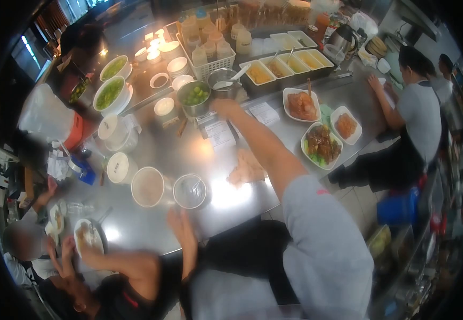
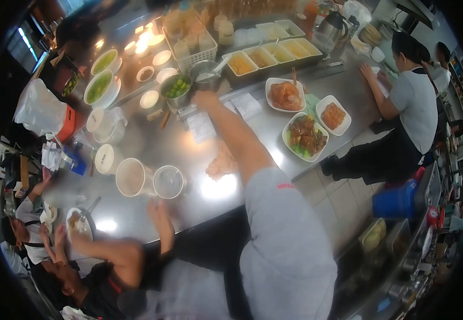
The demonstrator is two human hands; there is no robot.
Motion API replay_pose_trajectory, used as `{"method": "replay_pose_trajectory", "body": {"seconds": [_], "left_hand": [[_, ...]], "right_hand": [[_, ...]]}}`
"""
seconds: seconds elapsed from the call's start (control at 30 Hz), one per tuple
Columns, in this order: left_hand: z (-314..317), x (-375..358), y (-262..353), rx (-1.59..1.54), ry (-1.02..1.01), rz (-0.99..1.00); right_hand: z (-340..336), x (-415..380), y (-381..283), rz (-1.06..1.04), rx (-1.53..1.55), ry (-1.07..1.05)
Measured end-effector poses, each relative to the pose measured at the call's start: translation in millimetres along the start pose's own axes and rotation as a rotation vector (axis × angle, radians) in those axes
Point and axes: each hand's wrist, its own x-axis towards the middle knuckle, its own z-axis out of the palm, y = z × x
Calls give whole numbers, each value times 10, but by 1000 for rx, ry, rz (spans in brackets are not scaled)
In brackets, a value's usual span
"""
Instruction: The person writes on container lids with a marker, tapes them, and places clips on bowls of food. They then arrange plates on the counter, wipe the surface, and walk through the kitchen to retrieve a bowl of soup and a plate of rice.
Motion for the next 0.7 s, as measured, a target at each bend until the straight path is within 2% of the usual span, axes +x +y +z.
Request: {"method": "replay_pose_trajectory", "body": {"seconds": [0.07,0.13,0.23,0.37,0.5,0.57,0.63,0.67,0.7], "left_hand": [[-89,-103,150,-230,0,29],[-117,-129,113,-206,19,49],[-184,-144,210,-117,3,67],[-161,-207,54,-75,5,129],[-218,-359,233,-123,3,79],[-264,-404,252,-50,40,214],[-311,-425,371,-17,52,276],[-314,-434,456,16,57,341],[-285,-434,599,5,69,327]], "right_hand": [[60,-27,-6,-40,-43,47],[71,-59,-102,71,4,105],[23,12,-172,92,61,82],[-36,29,-198,37,56,82],[114,39,-174,-78,14,130],[149,-89,-209,-181,11,442],[43,-470,-372,-245,163,740],[-80,-818,-585,-177,583,655],[-164,-1225,-856,-97,995,536]]}}
